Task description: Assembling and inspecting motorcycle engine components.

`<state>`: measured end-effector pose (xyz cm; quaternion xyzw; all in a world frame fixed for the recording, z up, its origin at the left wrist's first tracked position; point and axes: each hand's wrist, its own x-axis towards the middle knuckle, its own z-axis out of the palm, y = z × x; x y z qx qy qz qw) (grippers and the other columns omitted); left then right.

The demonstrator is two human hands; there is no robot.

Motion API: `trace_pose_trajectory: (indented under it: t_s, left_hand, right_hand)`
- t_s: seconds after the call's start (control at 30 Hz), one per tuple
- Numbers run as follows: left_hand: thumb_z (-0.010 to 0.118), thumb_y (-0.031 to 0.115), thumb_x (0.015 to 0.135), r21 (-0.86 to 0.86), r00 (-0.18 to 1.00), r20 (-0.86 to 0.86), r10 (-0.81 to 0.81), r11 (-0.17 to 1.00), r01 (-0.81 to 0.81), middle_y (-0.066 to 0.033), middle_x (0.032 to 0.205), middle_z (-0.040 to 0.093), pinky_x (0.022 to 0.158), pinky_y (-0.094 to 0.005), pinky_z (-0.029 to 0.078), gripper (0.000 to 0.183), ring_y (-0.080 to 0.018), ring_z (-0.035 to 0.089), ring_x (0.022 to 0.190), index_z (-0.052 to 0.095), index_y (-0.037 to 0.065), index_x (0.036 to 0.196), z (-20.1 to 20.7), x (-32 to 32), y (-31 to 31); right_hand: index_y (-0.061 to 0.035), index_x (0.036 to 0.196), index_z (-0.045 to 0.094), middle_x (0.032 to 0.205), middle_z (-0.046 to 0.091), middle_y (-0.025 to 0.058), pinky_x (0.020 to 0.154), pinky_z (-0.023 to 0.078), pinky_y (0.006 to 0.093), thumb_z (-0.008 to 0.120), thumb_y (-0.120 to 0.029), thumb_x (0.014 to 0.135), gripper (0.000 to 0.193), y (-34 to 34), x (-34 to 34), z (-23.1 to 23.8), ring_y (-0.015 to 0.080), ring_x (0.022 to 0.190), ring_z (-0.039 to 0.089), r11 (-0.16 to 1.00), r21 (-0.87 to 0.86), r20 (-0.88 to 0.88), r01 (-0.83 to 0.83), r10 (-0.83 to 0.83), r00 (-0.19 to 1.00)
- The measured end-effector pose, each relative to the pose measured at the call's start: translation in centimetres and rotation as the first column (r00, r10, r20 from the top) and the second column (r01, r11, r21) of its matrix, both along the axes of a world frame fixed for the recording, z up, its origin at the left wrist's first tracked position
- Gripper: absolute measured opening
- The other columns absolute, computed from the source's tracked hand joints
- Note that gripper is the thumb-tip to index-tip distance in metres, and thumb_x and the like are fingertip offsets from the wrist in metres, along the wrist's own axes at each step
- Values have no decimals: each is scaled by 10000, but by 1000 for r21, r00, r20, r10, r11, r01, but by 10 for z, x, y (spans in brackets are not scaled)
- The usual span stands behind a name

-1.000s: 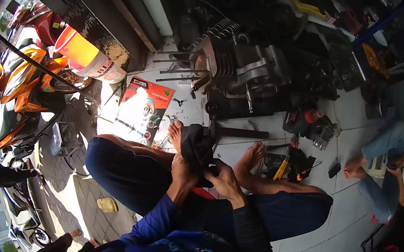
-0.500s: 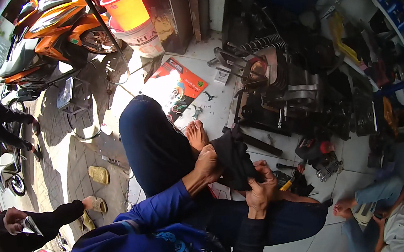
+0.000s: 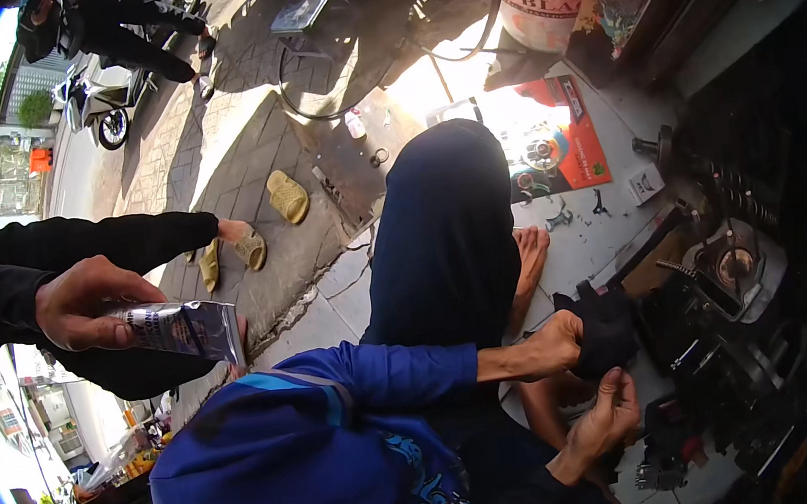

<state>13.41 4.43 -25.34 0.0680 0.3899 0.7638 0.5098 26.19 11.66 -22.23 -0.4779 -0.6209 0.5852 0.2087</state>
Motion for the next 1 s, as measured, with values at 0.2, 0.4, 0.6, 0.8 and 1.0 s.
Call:
trace_pose_trajectory:
  t_s: [0.2,0.4,0.6,0.8,1.0]
  left_hand:
    - [646,78,823,-526,894,-263,-362,831,181,-44,795,667,606,-255,467,198,-99,605,696,623,-45,977,198,-79,-169]
    - [695,237,907,-873,686,-238,-687,461,159,-121,939,708,711,-280,530,438,-156,691,809,585,-53,1216,362,-108,-297]
    - [707,227,898,-901,788,-140,-599,408,149,-130,918,710,759,-278,530,436,-148,680,834,588,-68,1195,367,-110,-276]
    - [740,162,856,-903,898,-139,-418,426,59,-143,939,700,768,-294,526,413,-153,664,840,597,-87,1152,375,-114,-241]
    - [778,144,825,-887,904,-178,-388,462,24,-201,1070,636,868,-352,517,480,-218,649,951,507,-52,1170,359,-108,-241]
  right_hand:
    - [-31,932,629,797,599,34,642,417,263,620,-204,943,173,-2,-2,4,112,717,527,849,-527,-323,39,-243,915]
    - [-23,1052,564,887,555,70,537,420,235,533,-103,894,180,6,15,25,131,740,509,943,-333,-542,-4,-189,819]
    - [59,824,501,761,432,125,398,409,246,563,-261,948,348,-64,-65,91,179,605,438,471,-559,-787,-683,-43,615]
    - [56,1091,655,684,494,-26,588,372,226,705,-236,907,349,-160,-134,146,47,615,413,274,-332,-811,-903,406,422]
    - [10,888,676,683,590,89,549,409,290,610,-195,966,229,-140,-131,144,129,588,539,574,-48,-781,-817,488,388]
